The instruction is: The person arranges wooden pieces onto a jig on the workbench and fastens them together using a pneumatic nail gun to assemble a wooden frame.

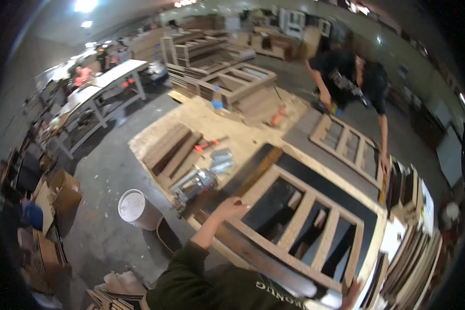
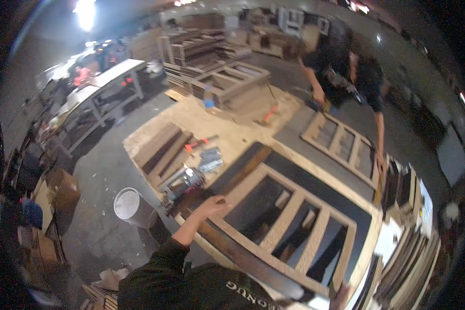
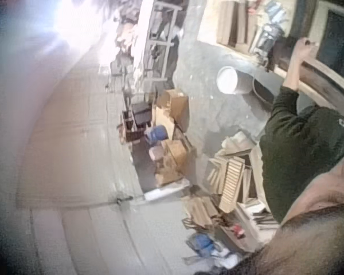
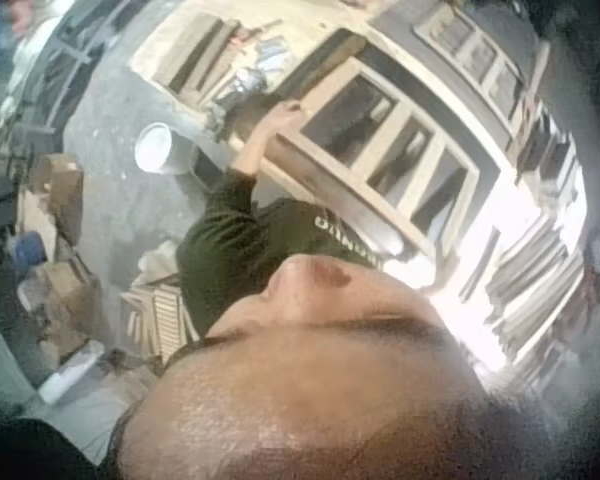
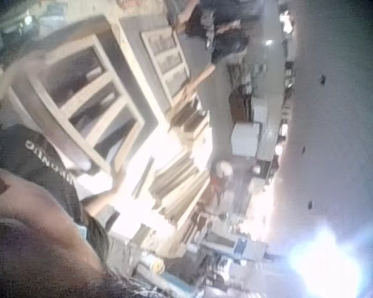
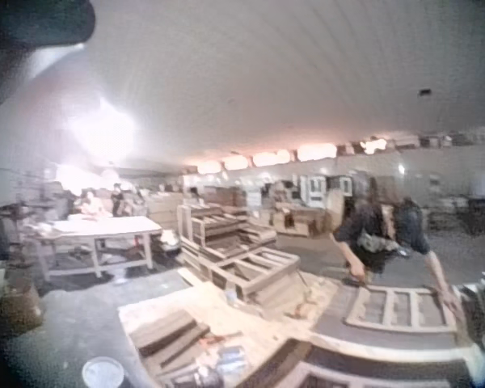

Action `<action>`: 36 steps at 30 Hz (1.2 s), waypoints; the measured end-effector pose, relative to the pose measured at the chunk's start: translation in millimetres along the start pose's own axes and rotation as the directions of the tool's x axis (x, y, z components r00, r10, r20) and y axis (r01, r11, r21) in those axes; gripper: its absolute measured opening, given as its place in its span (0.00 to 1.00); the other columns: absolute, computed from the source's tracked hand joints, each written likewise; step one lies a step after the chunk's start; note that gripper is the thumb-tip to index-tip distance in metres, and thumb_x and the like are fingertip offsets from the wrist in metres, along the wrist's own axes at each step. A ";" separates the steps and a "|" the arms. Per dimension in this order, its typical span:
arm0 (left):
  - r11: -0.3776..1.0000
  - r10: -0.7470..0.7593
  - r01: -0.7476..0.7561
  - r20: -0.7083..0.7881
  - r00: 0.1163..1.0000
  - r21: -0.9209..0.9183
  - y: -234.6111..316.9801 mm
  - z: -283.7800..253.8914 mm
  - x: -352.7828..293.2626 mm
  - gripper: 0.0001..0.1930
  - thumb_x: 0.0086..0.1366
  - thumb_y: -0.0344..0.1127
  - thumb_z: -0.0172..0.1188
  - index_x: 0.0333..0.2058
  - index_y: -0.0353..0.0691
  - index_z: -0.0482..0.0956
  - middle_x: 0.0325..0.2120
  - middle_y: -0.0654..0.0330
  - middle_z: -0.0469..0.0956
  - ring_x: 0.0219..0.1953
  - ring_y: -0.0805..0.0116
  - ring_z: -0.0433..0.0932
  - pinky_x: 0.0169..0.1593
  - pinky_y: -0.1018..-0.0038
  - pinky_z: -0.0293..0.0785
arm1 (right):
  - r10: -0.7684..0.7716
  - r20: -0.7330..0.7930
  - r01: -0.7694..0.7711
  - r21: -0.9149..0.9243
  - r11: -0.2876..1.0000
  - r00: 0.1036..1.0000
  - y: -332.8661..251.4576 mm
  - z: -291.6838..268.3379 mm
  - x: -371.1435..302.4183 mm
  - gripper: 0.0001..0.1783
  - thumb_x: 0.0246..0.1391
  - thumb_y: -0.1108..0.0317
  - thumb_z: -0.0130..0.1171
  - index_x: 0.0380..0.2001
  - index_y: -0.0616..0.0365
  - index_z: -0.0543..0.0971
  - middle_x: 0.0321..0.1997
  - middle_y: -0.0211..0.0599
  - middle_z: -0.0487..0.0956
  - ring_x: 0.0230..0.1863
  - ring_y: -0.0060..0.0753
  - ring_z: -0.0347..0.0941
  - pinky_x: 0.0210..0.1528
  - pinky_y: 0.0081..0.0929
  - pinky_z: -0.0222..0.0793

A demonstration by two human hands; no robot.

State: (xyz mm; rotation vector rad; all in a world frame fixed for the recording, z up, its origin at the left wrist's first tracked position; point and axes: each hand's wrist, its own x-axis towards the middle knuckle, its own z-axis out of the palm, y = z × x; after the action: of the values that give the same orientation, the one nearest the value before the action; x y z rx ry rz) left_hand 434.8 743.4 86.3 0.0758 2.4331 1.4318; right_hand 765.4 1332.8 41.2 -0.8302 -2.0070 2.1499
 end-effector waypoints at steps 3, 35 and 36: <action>0.843 0.030 0.081 -0.197 0.980 0.532 38.9 10.0 -19.7 0.32 0.44 0.62 0.66 0.38 0.39 0.76 0.37 0.45 0.77 0.40 0.50 0.78 0.42 0.61 0.74 | 0.111 -0.249 -0.175 -0.252 0.952 0.962 -59.6 77.3 3.9 0.19 0.53 0.58 0.62 0.43 0.58 0.73 0.33 0.35 0.77 0.32 0.24 0.73 0.34 0.21 0.69; 0.679 0.449 -0.077 -0.329 0.831 0.730 -24.8 45.0 -38.9 0.28 0.52 0.47 0.65 0.46 0.34 0.73 0.39 0.48 0.67 0.43 0.48 0.68 0.45 0.57 0.66 | -0.299 -0.440 -0.085 -0.666 0.741 0.846 -0.7 114.2 10.3 0.20 0.33 0.67 0.71 0.31 0.63 0.76 0.32 0.44 0.77 0.37 0.44 0.73 0.42 0.37 0.68; 0.670 0.480 -0.098 -0.329 0.813 0.735 -27.4 45.4 -39.5 0.28 0.52 0.47 0.65 0.47 0.35 0.72 0.40 0.48 0.66 0.43 0.48 0.67 0.45 0.57 0.66 | -0.304 -0.463 -0.075 -0.638 0.766 0.833 12.2 107.9 10.1 0.22 0.33 0.66 0.70 0.33 0.63 0.76 0.34 0.44 0.77 0.40 0.46 0.73 0.44 0.38 0.68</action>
State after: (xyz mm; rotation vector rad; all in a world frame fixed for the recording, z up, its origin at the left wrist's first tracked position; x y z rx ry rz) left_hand 488.8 760.0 52.0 0.3299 3.4290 0.5536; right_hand 713.2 1238.4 25.5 -1.1724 -2.3476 0.9351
